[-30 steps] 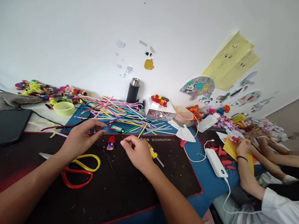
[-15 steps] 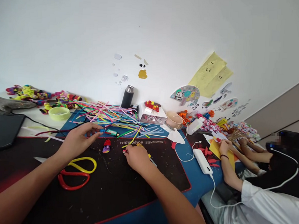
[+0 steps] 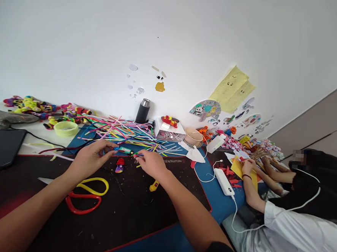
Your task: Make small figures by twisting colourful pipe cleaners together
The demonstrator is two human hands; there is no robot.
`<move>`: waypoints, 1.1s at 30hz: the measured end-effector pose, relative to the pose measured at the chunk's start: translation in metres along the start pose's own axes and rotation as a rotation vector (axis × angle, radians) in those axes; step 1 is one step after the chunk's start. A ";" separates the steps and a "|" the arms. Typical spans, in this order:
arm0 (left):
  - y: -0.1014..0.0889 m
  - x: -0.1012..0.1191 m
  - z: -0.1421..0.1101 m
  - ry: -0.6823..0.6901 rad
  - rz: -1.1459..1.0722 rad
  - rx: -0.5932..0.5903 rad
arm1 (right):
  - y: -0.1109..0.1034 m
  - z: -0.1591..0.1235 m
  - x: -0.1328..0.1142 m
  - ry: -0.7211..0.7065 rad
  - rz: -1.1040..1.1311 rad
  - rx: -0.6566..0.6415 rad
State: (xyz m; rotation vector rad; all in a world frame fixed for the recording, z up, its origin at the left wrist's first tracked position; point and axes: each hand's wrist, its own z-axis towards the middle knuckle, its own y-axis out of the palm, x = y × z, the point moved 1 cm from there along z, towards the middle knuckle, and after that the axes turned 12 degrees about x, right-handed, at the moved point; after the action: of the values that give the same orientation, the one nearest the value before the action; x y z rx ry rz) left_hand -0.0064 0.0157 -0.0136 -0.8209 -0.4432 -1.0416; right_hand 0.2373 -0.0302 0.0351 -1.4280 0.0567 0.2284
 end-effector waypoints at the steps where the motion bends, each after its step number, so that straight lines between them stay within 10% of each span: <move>1: 0.000 0.000 0.000 -0.004 0.002 -0.002 | -0.004 -0.007 0.001 0.018 0.001 0.001; 8: 0.005 -0.001 -0.001 0.011 -0.017 -0.022 | -0.017 -0.063 0.033 0.179 -0.065 0.015; 17: 0.003 0.004 0.001 -0.004 -0.024 -0.012 | 0.025 -0.085 0.044 0.337 -0.081 0.033; 33: 0.002 0.006 0.001 0.001 -0.052 -0.010 | 0.050 -0.099 0.060 0.725 0.872 0.208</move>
State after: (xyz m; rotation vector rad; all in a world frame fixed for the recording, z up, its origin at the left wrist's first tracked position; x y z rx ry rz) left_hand -0.0022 0.0136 -0.0097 -0.8219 -0.4610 -1.0935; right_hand 0.2957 -0.1138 -0.0382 -1.1378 1.2729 0.3871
